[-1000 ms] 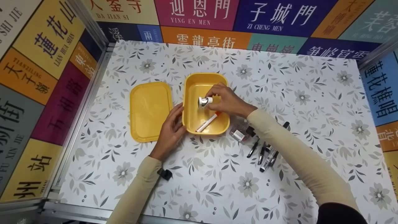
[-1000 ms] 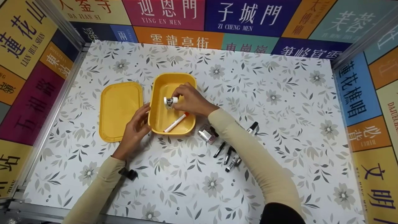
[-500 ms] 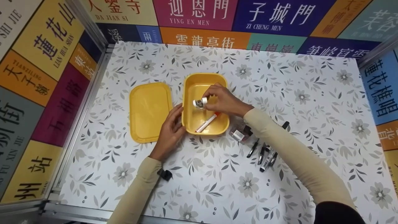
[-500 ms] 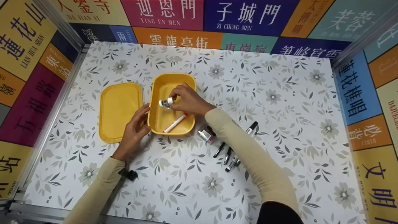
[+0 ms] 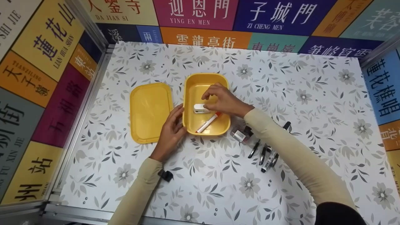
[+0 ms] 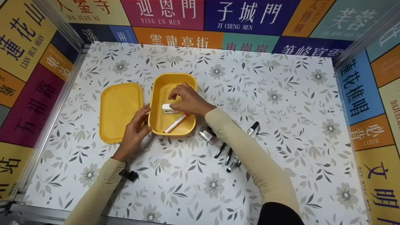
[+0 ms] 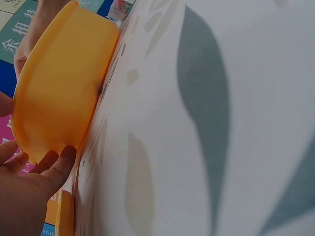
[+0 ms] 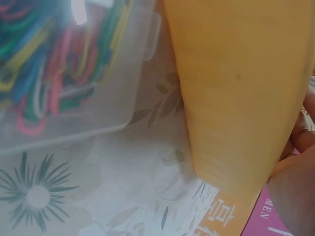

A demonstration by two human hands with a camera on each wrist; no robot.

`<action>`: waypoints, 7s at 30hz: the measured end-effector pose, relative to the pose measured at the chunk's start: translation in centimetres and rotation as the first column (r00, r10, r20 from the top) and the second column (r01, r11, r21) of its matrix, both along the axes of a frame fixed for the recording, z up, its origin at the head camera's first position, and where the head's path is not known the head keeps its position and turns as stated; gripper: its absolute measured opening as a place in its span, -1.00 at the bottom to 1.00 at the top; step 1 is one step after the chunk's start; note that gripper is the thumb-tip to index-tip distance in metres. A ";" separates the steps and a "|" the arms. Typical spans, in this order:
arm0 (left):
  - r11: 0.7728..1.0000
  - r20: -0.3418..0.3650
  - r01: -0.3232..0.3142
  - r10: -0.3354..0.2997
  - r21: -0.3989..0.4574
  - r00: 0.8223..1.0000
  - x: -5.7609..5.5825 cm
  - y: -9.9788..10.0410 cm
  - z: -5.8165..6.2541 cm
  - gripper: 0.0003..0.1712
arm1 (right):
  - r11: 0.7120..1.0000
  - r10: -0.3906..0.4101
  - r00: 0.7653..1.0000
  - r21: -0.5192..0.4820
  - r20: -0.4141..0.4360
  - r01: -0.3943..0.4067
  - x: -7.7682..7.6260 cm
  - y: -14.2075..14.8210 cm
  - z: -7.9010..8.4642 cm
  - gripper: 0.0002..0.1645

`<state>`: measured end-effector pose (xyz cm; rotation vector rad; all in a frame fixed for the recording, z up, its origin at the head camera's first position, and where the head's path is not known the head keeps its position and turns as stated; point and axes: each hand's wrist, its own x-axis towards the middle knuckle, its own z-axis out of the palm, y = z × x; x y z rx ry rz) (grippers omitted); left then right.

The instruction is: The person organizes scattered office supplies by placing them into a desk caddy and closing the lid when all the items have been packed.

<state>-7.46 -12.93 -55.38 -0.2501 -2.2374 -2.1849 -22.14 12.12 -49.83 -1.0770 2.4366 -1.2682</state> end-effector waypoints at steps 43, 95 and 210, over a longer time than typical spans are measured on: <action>1.000 0.013 -0.008 0.008 0.000 1.000 -0.1 0.0 -0.2 -0.19 | 0.946 -0.130 0.990 -0.306 -0.059 0.106 4.4 2.4 2.3 -0.66; 1.000 -0.005 0.002 -0.002 0.017 1.000 -0.1 0.0 -0.3 -0.20 | 0.965 -0.098 0.991 -0.253 -0.086 0.074 9.3 11.1 -2.3 -0.38; 1.000 -0.008 0.005 -0.005 0.017 1.000 0.1 0.0 0.0 -0.19 | 0.866 -0.403 0.877 -0.203 0.262 0.458 10.8 12.7 -3.1 -0.28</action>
